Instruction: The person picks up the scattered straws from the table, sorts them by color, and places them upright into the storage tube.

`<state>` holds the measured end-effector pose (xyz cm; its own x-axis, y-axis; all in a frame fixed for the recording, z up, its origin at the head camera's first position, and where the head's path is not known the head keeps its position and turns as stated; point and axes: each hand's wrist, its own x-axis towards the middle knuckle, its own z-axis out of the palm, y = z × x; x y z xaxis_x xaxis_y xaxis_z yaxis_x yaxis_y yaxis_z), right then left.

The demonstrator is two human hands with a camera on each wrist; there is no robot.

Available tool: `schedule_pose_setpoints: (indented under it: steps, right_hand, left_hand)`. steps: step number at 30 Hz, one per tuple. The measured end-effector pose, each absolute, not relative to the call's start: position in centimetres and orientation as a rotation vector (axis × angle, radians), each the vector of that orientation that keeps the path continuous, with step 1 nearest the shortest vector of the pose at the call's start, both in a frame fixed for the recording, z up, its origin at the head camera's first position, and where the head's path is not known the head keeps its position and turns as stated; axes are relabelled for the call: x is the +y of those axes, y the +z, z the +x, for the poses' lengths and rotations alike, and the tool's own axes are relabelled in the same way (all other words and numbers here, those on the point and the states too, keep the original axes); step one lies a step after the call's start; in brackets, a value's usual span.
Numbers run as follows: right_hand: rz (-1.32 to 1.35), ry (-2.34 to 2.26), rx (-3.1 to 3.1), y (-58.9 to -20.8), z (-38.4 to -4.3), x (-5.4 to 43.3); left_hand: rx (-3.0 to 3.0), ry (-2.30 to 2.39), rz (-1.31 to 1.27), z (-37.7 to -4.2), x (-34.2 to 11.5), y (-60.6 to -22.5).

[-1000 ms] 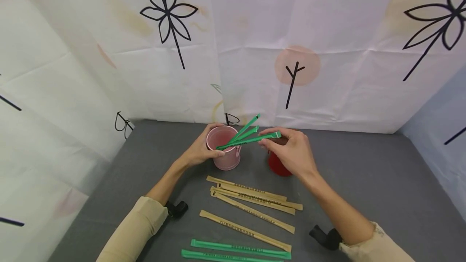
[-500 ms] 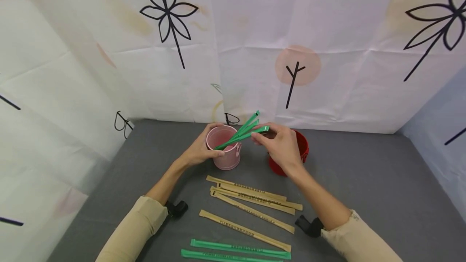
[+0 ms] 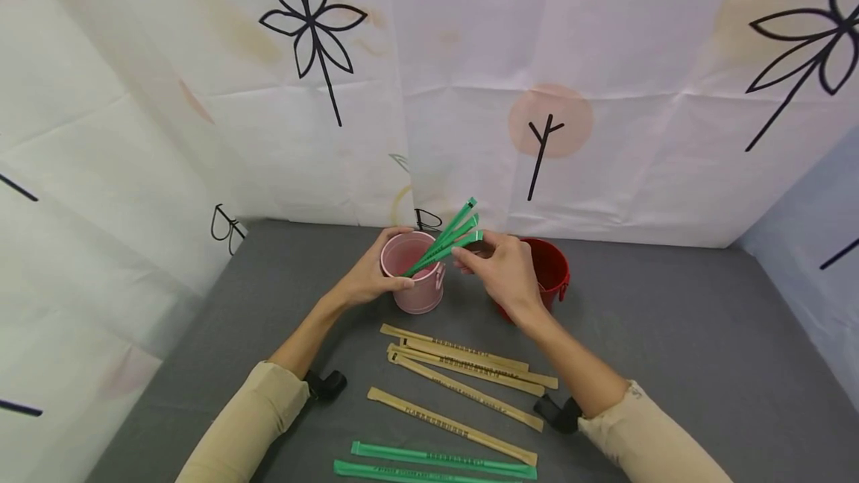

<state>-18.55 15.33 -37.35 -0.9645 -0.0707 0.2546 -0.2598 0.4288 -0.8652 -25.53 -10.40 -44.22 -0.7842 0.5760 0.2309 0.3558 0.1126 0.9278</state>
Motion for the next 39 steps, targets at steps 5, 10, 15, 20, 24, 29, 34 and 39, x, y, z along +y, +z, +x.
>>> schedule_pose_setpoints:
  steps: [5,10,15,20,24,29,34,39]
  right_hand:
    - [0.286,1.498,-2.519,-37.5,-18.3,15.5]
    - [0.278,1.445,-2.539,-37.2,-17.5,15.8]
    - [0.264,1.456,-2.566,-37.0,-16.4,16.2]
    - [0.305,1.448,-2.566,-37.3,-15.1,16.9]
    - [0.345,1.493,-2.542,-37.7,-14.1,17.4]
    - [0.369,1.489,-2.540,-38.3,-12.7,17.8]
    - [0.381,1.474,-2.533,-39.0,-11.3,18.1]
    - [0.438,1.477,-2.506,-39.2,-10.3,18.4]
  left_hand:
    - [2.209,1.728,0.923,-25.6,-10.3,-44.3]
    - [2.213,1.722,0.924,-25.7,-10.4,-44.6]
    - [2.225,1.714,0.902,-25.6,-10.4,-44.5]
    - [2.228,1.711,0.889,-25.6,-10.3,-44.6]
    - [2.234,1.707,0.883,-25.6,-10.4,-44.5]
    - [2.232,1.713,0.887,-25.6,-10.3,-44.4]
    - [2.219,1.725,0.915,-25.5,-10.3,-44.3]
    - [2.168,1.755,0.917,-25.1,-10.3,-43.6]
